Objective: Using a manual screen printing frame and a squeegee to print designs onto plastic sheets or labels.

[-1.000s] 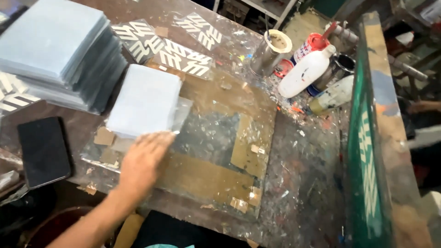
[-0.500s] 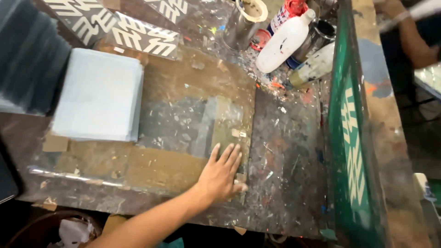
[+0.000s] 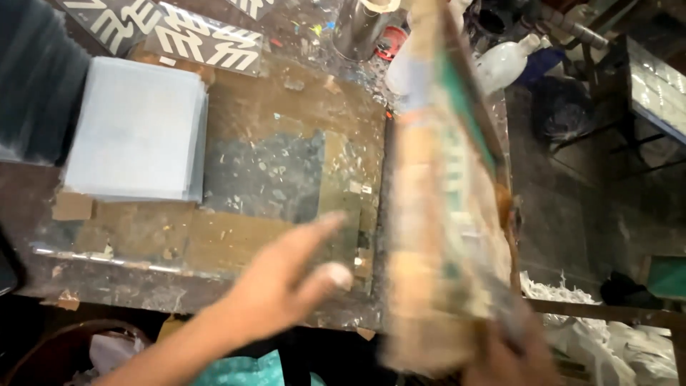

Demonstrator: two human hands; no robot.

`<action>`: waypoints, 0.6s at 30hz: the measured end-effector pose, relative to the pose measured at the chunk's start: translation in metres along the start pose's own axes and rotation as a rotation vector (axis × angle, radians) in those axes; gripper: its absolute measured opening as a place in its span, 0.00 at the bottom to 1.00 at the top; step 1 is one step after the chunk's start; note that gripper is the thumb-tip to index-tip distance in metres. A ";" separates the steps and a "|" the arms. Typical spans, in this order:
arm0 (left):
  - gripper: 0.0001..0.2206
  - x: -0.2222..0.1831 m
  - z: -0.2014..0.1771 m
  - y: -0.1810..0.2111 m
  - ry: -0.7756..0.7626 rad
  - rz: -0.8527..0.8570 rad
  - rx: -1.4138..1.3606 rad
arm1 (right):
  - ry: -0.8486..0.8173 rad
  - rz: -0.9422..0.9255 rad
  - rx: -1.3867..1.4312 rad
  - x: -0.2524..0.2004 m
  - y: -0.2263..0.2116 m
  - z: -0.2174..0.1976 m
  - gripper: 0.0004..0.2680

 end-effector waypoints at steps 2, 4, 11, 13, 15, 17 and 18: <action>0.31 -0.004 -0.042 0.000 0.142 -0.036 -0.073 | 0.009 0.001 0.004 0.056 0.020 0.021 0.14; 0.28 -0.010 -0.057 -0.025 0.227 -0.206 -0.429 | 0.017 0.001 0.004 0.087 0.040 0.038 0.14; 0.28 -0.050 0.013 -0.151 0.207 -0.786 0.057 | -0.231 0.409 -0.016 0.057 0.100 0.077 0.16; 0.30 -0.043 0.005 -0.146 0.230 -0.677 0.335 | -0.397 0.327 0.052 0.065 0.079 0.109 0.14; 0.27 -0.030 -0.008 -0.140 0.183 -0.643 0.381 | -0.478 0.270 0.053 0.083 0.070 0.137 0.13; 0.24 -0.009 -0.019 -0.136 0.129 -0.607 0.428 | -0.556 0.217 0.055 0.107 0.070 0.169 0.13; 0.22 0.013 -0.025 -0.120 0.173 -0.407 0.389 | -0.590 0.114 0.018 0.123 0.069 0.187 0.14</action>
Point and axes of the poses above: each hand's wrist, its own x-axis towards the middle knuckle, its own z-axis out of the palm, y = z × x, the point moved 10 cm from there along x, towards the middle knuckle, and after that the axes turned 15 degrees about x, right-handed, at the moved point
